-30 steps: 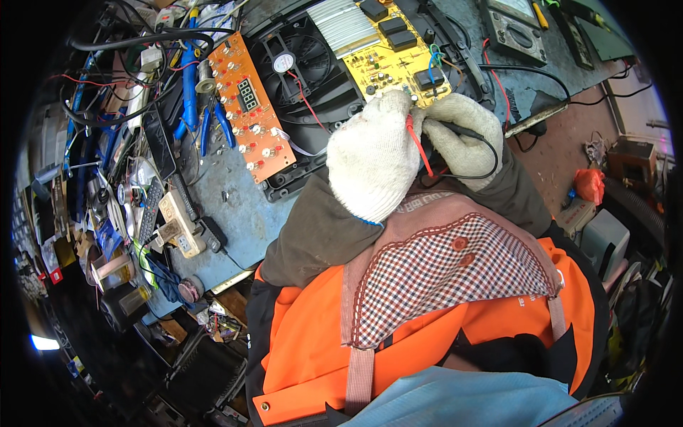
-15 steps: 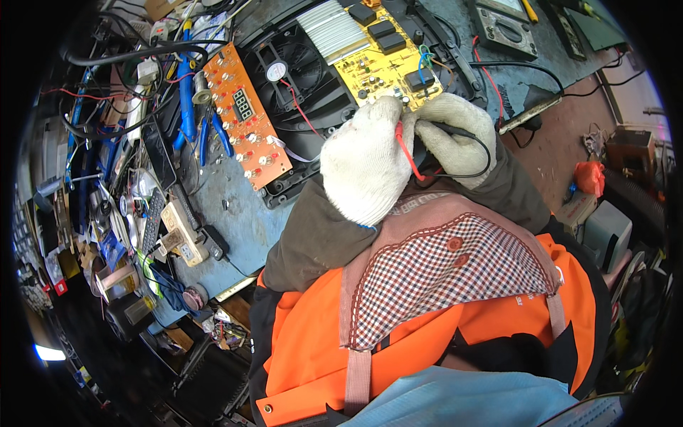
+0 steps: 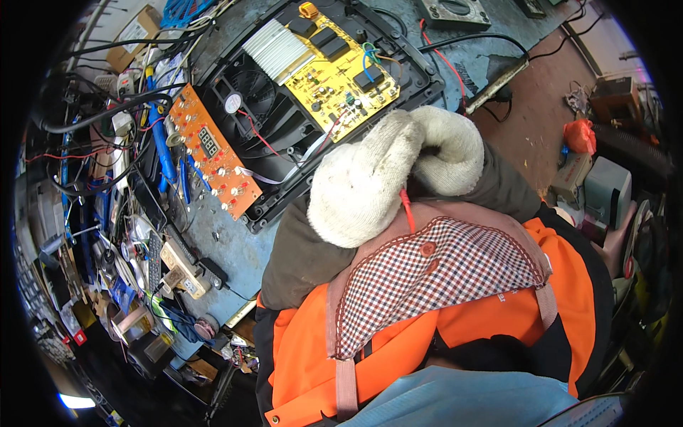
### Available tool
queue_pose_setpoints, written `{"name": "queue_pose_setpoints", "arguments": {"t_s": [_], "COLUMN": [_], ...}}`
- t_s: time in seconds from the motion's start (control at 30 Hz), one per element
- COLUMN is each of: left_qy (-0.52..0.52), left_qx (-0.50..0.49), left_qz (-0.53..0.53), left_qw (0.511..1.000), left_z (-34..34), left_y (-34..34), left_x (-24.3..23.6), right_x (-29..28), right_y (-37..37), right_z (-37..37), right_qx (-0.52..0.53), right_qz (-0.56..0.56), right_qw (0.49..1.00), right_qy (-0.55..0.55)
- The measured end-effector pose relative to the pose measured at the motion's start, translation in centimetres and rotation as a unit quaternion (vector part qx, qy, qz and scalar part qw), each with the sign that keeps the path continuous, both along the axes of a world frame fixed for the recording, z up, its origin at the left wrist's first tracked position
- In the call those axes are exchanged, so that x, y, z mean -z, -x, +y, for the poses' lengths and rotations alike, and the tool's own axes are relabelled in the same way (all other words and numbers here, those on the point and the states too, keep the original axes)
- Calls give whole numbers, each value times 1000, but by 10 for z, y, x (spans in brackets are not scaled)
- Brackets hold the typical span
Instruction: The person removes a blue fan cover from an open electronic device, then uses a screwdriver to unscrew components on the circuit board. They connect multimeter probes to test points on the board and adjust connections while observing readings.
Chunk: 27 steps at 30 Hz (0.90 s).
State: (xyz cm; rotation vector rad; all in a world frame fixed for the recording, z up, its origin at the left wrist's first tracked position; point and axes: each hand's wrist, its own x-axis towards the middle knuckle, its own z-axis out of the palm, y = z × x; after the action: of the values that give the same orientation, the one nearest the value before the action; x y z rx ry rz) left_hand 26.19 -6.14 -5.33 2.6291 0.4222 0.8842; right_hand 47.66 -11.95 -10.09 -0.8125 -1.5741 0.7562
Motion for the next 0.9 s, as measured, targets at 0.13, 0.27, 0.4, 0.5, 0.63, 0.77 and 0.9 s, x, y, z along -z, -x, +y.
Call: {"name": "queue_pose_setpoints", "arguments": {"t_s": [0.13, 0.27, 0.4, 0.5, 0.63, 0.77, 0.9], "left_qy": [4, -28, 68, 101, 130, 148, 132], "left_qx": [35, 64, 187, 194, 186, 147, 134], "left_qz": [6, -9, -45, -4, 54, 117, 112], "left_qw": [999, 998, 979, 976, 972, 971, 976], "left_z": [4, -6, -3, -5, -4, -9, -8], "left_y": [-5, -3, -6, -6, -10, -13, -15], "left_x": [4, 8, 25, 19, 19, 17, 20], "right_x": [-9, -25, 16, 56, 99, 120, 127], "right_y": [-16, -39, -50, -85, -115, -117, -133], "right_z": [-11, -26, -51, -46, -51, -45, -40], "right_qx": [-34, -9, 364, 492, 571, 561, 545], "right_qz": [-108, -177, 22, 146, 50, 114, 135], "right_qw": [992, 980, 931, 856, 807, 813, 810], "right_qy": [-51, -92, -15, 57, 142, 111, 169]}}
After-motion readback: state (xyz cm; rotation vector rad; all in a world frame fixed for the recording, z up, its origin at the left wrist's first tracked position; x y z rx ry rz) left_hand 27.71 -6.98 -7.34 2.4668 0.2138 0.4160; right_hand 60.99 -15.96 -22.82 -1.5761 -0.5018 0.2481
